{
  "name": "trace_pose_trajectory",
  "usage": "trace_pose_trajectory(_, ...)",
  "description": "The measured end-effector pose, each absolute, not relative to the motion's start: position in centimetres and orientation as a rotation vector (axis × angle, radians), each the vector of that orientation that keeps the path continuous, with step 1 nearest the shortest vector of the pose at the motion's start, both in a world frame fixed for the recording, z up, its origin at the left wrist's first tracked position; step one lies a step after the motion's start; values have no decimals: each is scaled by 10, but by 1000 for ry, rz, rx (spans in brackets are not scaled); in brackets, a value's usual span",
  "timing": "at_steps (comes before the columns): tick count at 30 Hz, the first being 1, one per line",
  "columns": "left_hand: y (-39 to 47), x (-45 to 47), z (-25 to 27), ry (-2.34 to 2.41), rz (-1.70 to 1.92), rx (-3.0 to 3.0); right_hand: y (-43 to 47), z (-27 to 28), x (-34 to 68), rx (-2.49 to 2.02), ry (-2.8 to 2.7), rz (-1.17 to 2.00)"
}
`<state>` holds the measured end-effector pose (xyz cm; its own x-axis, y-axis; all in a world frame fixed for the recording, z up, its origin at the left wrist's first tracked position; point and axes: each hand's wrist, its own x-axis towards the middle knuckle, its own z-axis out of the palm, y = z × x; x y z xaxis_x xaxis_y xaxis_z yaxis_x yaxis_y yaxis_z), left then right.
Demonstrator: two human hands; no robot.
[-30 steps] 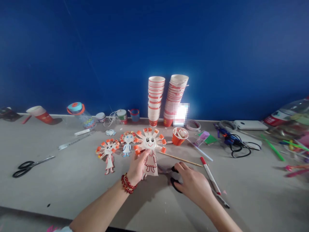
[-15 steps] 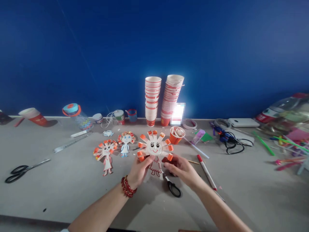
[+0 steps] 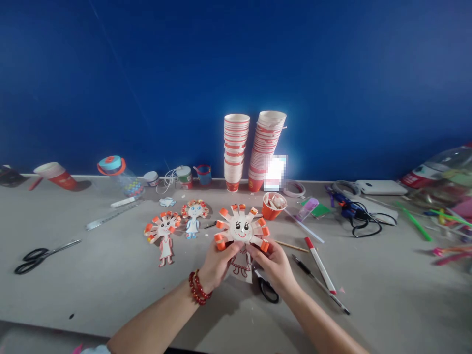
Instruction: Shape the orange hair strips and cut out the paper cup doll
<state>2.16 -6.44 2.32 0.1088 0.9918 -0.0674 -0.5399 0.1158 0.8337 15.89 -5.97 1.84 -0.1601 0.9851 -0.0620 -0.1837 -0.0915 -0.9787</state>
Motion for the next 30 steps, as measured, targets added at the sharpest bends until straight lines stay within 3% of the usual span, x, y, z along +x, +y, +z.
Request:
trace_pose_trajectory(12,-66,24,30,711,1268,670,-66,23,160,-934,-988,1566)
trace_pose_trajectory(30,-67,22,28,679,1239,666,-58,16,175,-852,-1335,1516)
